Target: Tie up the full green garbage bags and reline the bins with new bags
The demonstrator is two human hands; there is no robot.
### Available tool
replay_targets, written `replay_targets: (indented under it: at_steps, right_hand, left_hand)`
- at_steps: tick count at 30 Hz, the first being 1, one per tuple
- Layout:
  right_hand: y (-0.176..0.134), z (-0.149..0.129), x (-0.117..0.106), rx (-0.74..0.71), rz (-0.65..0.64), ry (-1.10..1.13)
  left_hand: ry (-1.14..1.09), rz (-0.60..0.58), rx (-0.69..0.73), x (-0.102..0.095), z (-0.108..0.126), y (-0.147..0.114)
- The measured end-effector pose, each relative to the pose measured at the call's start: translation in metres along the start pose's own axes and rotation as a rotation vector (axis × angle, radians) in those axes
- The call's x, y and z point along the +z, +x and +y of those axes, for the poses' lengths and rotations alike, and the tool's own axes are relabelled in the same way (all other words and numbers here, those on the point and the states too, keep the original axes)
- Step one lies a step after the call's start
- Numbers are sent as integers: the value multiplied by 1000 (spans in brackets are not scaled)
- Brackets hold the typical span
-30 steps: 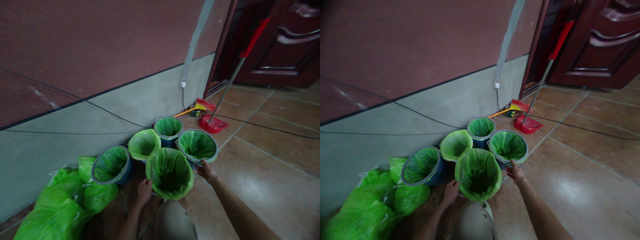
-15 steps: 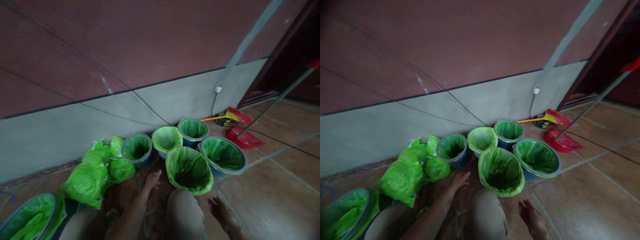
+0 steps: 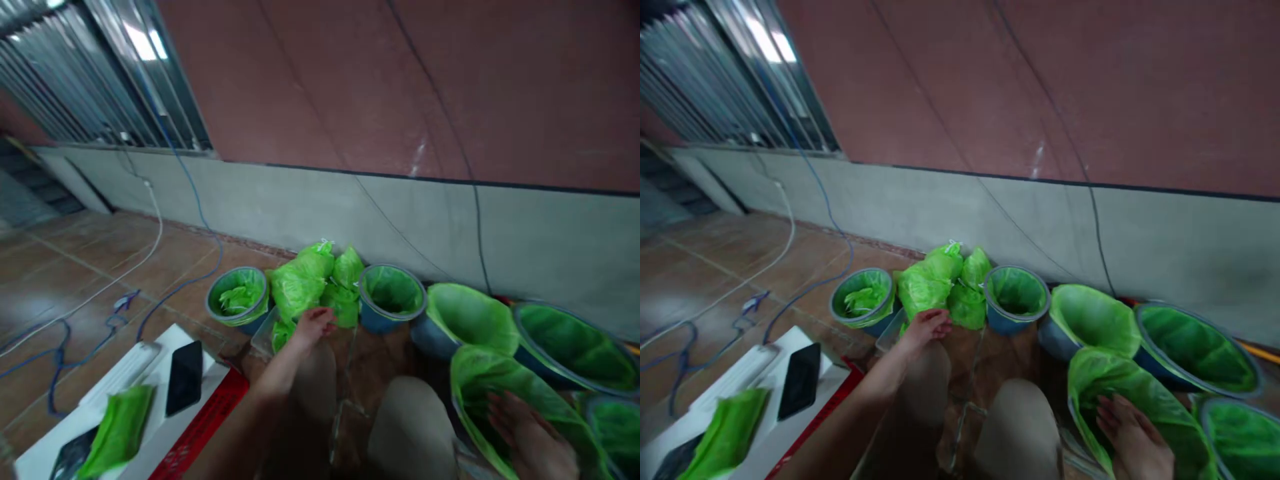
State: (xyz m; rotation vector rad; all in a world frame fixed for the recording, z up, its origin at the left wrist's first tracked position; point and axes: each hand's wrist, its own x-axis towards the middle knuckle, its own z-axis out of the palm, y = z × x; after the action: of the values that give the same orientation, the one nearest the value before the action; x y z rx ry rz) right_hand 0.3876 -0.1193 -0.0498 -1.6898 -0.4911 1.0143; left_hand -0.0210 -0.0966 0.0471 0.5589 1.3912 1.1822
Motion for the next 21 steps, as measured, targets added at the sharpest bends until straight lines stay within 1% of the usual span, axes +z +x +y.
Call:
replay_targets:
  at_steps: [1, 2, 3, 4, 5, 6, 7, 9, 12, 14, 15, 17, 18, 19, 21]
  right_hand:
    - [-11, -7, 26, -24, -34, 33]
    - [-24, -12, 53, -31, -101, 48]
    - [-37, -17, 79, -17, -193, 17]
    - [-50, -21, 105, 8, -253, -31]
    - [-63, -23, 130, 16, -339, -76]
    - [-76, -25, 155, -1, -449, -132]
    - [-87, -26, 179, -20, -505, -214]
    - [-107, -26, 226, -51, -623, -288]
    - [-135, -18, 296, -125, -861, -473]
    - [-154, -7, 344, -158, -984, -571]
    - [-163, -1, 367, -181, -1025, -616]
    - [-180, 14, 413, -234, -1076, -754]
    - [-187, 22, 434, -287, -1091, -837]
    - [-192, 31, 455, -339, -1098, -908]
    - [-199, 47, 493, -395, -1094, -979]
  left_hand:
    - [-35, 90, -2, -25, 1, 0]
    - [-66, 197, -6, -50, 0, 1]
    - [-92, 313, -13, -74, -2, 2]
    - [-115, 440, -19, -98, -6, 3]
    - [-133, 529, -26, -120, -10, 4]
    - [-150, 596, -37, -141, -15, 6]
    - [-166, 650, -53, -160, -21, 9]
    - [-194, 730, -97, -192, -31, 16]
    - [-233, 829, -153, -225, -41, 32]
    - [-265, 875, -172, -242, -43, 45]
    - [-284, 891, -180, -249, -44, 53]
    - [-322, 911, -198, -262, -44, 69]
    - [-340, 919, -206, -268, -45, 77]
    - [-357, 926, -214, -273, -45, 85]
    - [-389, 944, -225, -282, -47, 102]
